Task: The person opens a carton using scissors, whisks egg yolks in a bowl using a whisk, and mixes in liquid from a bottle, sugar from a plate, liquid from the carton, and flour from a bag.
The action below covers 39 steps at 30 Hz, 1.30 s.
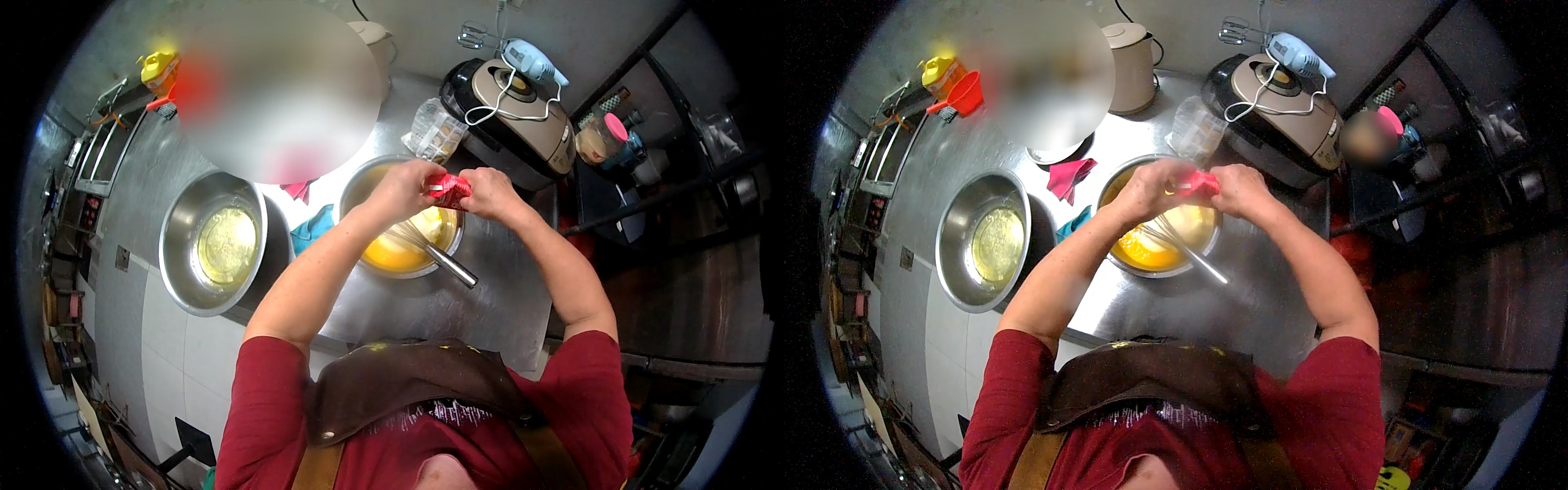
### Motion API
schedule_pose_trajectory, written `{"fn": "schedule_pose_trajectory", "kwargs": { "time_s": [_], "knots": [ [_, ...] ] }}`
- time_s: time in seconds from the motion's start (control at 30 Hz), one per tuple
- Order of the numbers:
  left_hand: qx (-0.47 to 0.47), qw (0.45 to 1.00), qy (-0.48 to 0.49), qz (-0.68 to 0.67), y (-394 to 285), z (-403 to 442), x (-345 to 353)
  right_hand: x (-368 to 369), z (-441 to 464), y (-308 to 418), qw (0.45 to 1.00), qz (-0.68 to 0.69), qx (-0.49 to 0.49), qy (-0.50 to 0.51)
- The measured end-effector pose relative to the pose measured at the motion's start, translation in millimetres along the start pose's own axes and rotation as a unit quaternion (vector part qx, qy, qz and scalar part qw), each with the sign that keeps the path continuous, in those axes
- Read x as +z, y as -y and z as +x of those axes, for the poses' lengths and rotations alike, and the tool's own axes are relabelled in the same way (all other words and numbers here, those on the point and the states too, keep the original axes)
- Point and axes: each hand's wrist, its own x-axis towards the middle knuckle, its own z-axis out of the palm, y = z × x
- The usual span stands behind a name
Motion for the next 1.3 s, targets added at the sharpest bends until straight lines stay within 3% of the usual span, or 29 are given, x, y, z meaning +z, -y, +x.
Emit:
{"fn": "schedule_pose_trajectory", "kwargs": {
  "time_s": [0.23,0.33,0.4,0.43,0.5,0.53,0.63,0.67,0.73,0.77,0.8,0.87,0.9,0.93,1.0,1.3],
  "knots": [
    [-0.009,1.0,0.024,0.014,-0.8,0.8,-0.2,7.2,-2.6,-1.9,1.0,0.001,0.004,-0.015],
    [-0.028,0.997,-0.015,-0.074,-9.2,-4.1,-6.5,10.9,-4.5,-13.5,0.997,0.063,0.03,-0.022],
    [-0.073,0.989,-0.079,-0.105,-20.3,-8.8,-17.6,16.7,-8.3,-27.3,0.939,0.334,0.071,0.034],
    [-0.093,0.989,-0.086,-0.08,-31.2,-13.2,-27.4,21.7,-10.1,-29.7,0.94,0.331,0.07,0.032],
    [-0.074,0.991,-0.098,-0.051,-18.3,-22.4,-30.0,35.5,-20.7,-32.8,0.762,0.644,0.053,-0.026],
    [-0.057,0.992,-0.11,-0.02,-11.9,-26.5,-29.4,40.2,-24.4,-32.6,0.764,0.643,0.052,-0.026],
    [-0.058,0.989,-0.126,-0.044,-3.4,-40.8,-23.6,57.4,-32.5,-31.0,0.648,0.76,0.026,-0.049],
    [-0.047,0.989,-0.136,-0.04,-1.4,-44.5,-22.9,59.5,-31.9,-33.9,0.647,0.76,0.026,-0.049],
    [-0.061,0.989,-0.131,-0.039,-6.9,-51.2,-27.3,55.8,-30.5,-29.8,0.771,0.633,0.03,-0.069],
    [-0.075,0.988,-0.125,-0.039,-9.1,-54.9,-28.8,69.3,-24.8,-46.7,0.809,0.583,0.049,-0.06],
    [-0.078,0.988,-0.128,-0.038,-8.5,-58.1,-29.6,64.1,-23.3,-47.1,0.809,0.583,0.048,-0.057],
    [-0.106,0.985,-0.128,-0.038,-6.3,-64.0,-31.7,37.2,-23.8,-35.3,0.926,0.365,0.094,-0.038],
    [-0.109,0.985,-0.13,-0.037,-4.6,-67.1,-31.5,14.7,-29.0,-15.6,0.946,0.309,0.088,-0.049],
    [-0.113,0.984,-0.133,-0.043,-2.6,-69.9,-30.6,12.3,-27.5,-12.9,0.946,0.309,0.088,-0.046],
    [-0.116,0.982,-0.138,-0.05,-2.1,-73.7,-30.6,8.9,-22.7,-10.9,0.992,0.084,0.003,-0.09],
    [-0.14,0.974,-0.162,-0.072,0.0,-88.4,-36.2,16.6,-14.8,-11.7,0.996,0.016,0.009,-0.088]
  ]
}}
